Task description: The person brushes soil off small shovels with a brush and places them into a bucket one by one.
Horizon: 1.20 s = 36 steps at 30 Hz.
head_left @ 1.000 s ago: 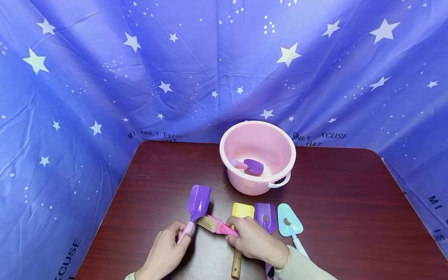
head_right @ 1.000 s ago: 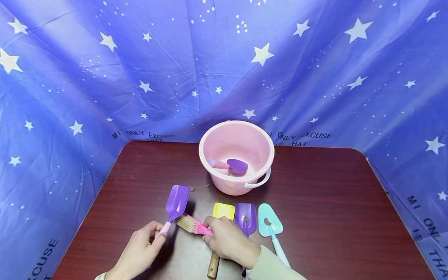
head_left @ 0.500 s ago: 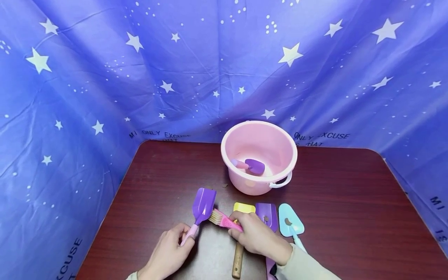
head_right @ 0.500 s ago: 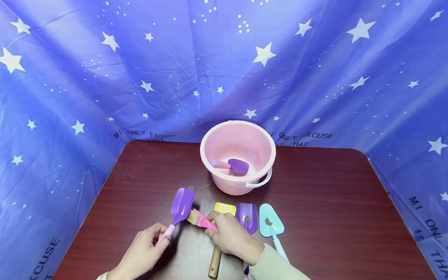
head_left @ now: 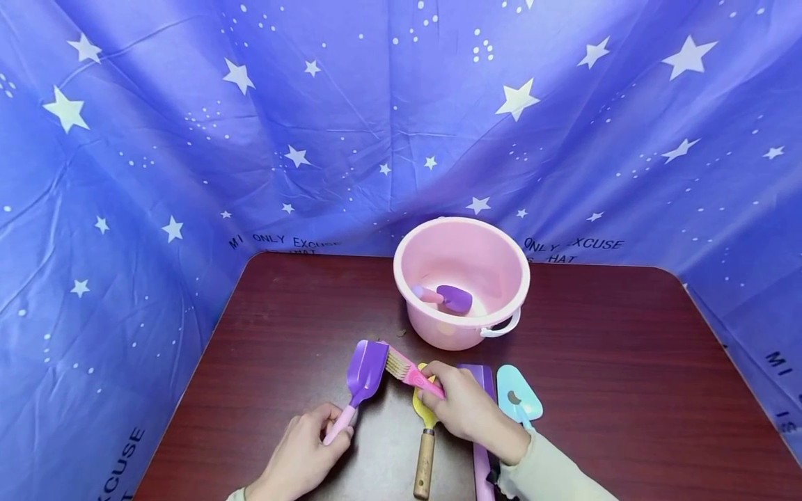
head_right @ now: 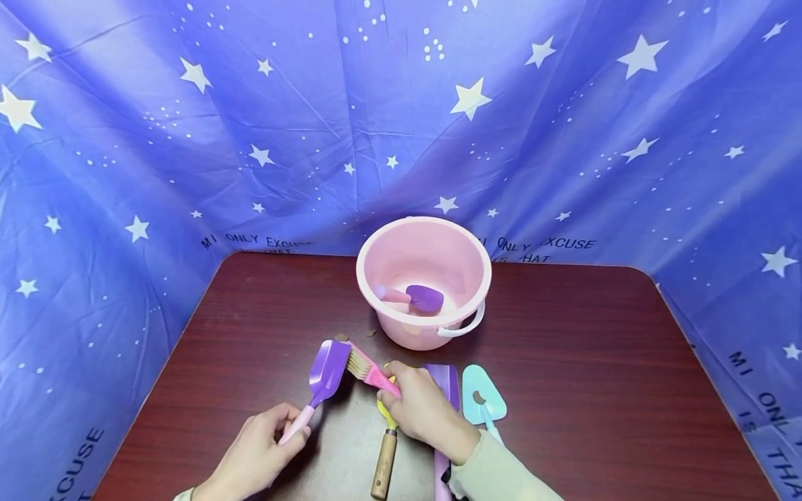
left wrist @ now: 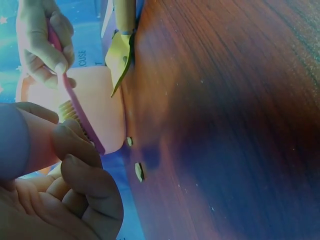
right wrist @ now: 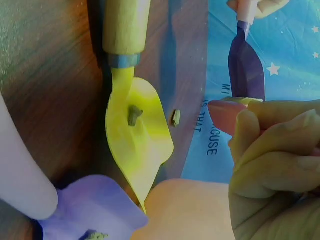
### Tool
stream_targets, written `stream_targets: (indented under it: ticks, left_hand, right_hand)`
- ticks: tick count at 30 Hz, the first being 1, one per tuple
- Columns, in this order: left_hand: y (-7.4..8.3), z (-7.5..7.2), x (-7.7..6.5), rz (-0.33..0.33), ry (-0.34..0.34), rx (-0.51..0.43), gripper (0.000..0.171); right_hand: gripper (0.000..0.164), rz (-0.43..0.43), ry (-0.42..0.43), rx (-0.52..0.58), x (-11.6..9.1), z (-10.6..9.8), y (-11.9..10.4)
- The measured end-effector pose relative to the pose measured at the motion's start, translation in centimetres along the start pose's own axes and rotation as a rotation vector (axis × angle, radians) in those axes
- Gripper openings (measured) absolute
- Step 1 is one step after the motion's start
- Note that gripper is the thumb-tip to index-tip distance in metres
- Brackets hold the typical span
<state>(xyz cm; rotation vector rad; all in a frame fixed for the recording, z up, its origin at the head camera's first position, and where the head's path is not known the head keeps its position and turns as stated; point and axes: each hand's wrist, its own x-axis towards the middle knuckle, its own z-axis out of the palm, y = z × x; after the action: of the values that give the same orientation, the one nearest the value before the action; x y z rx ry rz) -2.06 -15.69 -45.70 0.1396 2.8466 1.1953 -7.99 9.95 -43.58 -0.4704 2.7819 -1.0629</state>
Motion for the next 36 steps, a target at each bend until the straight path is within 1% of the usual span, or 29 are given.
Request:
stream_targets:
  ticks: [6,10,14,17,24,31,36]
  left_hand:
    - [-0.3,0.0,-0.1,0.019,-0.005,-0.005,0.011]
    - [-0.3,0.0,-0.2,0.033,-0.001,-0.002,0.01]
    - [-0.3,0.1,-0.1,0.029,0.01,-0.002,0.015]
    - [-0.3,0.2,0.0,0.024,0.009,0.0,0.016]
    - [-0.4,0.2,-0.1,0.014,-0.001,-0.006,0.013]
    - [-0.2,0.3,0.0,0.038,0.013,-0.013,0.015]
    - [0.0,0.3,0.0,0.036,-0.003,-0.019,0.014]
  right_hand:
    - [0.013,0.015,0.042,0.02,0.2,-0.2,0.3]
    - [0.013,0.013,0.042,-0.003,0.1,-0.1,0.6]
    - [0.016,0.003,0.009,-0.035,-0.1,0.1,0.5]
    - [0.017,-0.006,-0.024,-0.032,-0.4,0.2,0.3]
    - [0.013,-0.032,-0.092,-0.011,-1.0,0.4,0.0]
    - [0.013,-0.118,-0.148,0.006,-1.4,1.0,-0.3]
    - [0.013,-0.142,-0.164,0.002,-1.6,1.4,-0.5]
